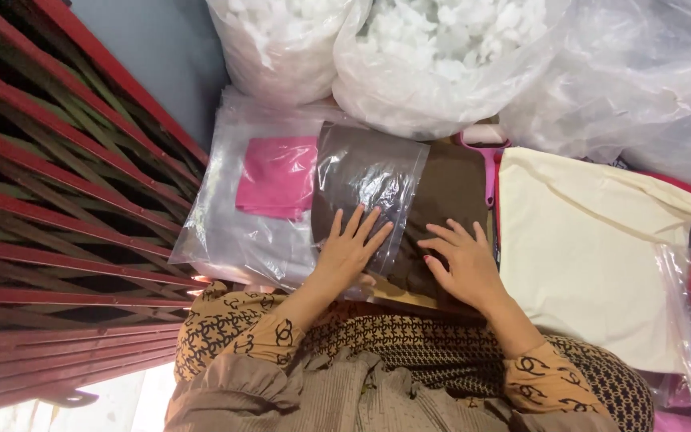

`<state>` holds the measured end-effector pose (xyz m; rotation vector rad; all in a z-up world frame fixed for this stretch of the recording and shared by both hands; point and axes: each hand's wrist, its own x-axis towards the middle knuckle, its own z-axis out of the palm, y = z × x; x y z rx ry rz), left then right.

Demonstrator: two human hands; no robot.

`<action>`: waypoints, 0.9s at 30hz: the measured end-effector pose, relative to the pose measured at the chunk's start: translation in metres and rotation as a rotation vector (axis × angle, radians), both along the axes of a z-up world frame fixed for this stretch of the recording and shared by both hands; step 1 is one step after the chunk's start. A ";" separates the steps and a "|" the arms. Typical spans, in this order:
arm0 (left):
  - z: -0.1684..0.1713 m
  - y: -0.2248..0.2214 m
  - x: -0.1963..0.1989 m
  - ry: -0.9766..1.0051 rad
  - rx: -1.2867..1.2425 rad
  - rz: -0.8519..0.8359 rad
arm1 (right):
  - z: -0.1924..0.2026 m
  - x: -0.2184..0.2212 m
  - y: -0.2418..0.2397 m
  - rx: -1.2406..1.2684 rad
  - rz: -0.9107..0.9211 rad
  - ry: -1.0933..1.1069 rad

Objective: The person places a brown cushion and a pink piece of fabric into a plastic bag, سپس presses the air out by hand and seals the bag.

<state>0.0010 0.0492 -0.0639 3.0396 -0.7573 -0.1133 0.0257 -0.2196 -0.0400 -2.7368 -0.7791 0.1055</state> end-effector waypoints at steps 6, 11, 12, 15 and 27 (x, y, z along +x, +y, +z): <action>-0.010 -0.006 -0.001 0.082 -0.174 0.119 | -0.044 -0.004 0.039 -0.391 0.284 -0.123; -0.044 -0.021 -0.004 -0.122 -0.180 0.155 | -0.086 0.012 0.039 -0.361 0.243 -0.211; -0.054 -0.024 -0.001 -0.264 -0.227 0.131 | -0.093 0.016 0.037 -0.363 0.221 -0.242; -0.076 -0.029 0.017 -0.678 -0.341 0.065 | -0.149 0.033 0.030 -0.186 0.275 -0.630; 0.002 -0.029 0.002 -0.502 -0.452 0.228 | -0.050 0.006 0.058 -0.364 0.219 0.017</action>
